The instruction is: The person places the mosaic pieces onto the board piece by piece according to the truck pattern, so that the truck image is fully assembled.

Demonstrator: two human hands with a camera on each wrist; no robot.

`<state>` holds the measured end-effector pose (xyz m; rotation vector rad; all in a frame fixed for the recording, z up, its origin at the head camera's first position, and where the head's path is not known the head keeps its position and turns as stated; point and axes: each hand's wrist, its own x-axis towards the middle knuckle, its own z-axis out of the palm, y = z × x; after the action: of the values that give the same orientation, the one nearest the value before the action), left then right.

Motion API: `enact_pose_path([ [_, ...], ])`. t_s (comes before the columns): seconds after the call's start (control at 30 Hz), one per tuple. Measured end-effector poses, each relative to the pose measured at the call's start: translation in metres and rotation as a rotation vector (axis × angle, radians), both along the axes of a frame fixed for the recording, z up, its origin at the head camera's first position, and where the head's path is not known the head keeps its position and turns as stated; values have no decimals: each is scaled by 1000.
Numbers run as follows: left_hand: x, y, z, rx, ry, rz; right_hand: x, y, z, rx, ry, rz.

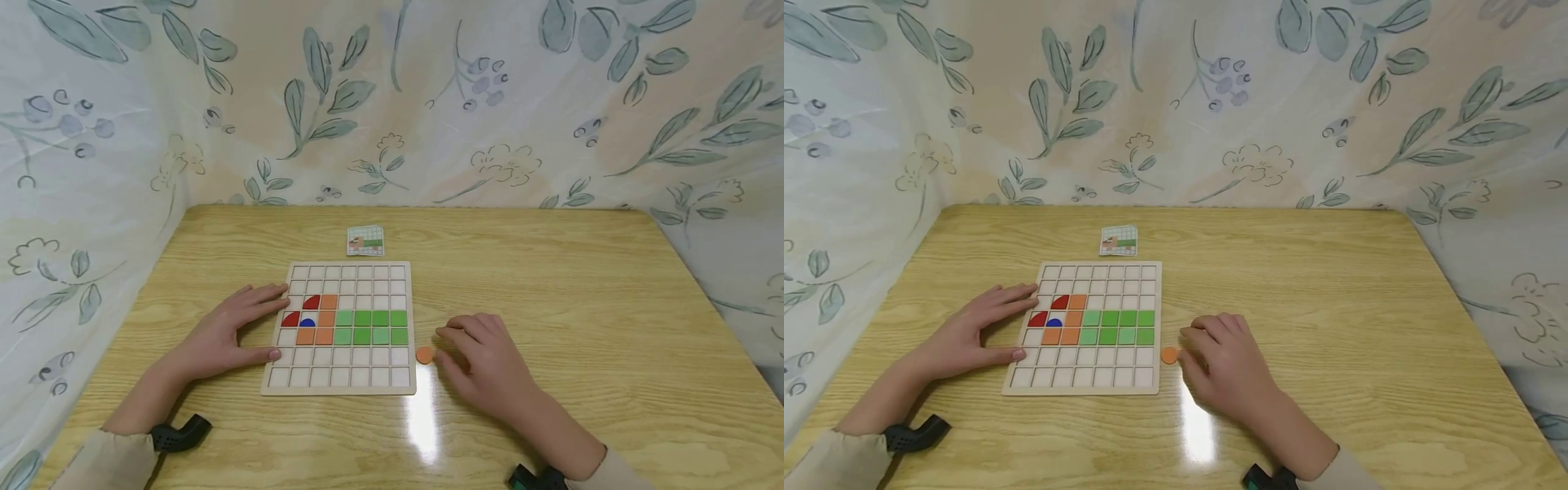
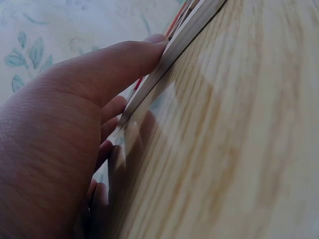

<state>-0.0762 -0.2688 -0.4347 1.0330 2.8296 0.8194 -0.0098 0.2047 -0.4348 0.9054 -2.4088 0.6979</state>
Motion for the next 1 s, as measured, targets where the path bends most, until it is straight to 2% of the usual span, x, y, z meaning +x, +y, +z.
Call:
enact_pose_path([
  [0.57, 0, -2, -3, -2, -10, 13, 15, 53, -5, -65, -30, -100],
  [0.83, 0, -2, -2, -1, -18, 21, 27, 69, -6, -17, -109, -165],
  [1.0, 0, -2, -2, -3, -19, 20, 29, 71, -7, -6, -113, -163],
])
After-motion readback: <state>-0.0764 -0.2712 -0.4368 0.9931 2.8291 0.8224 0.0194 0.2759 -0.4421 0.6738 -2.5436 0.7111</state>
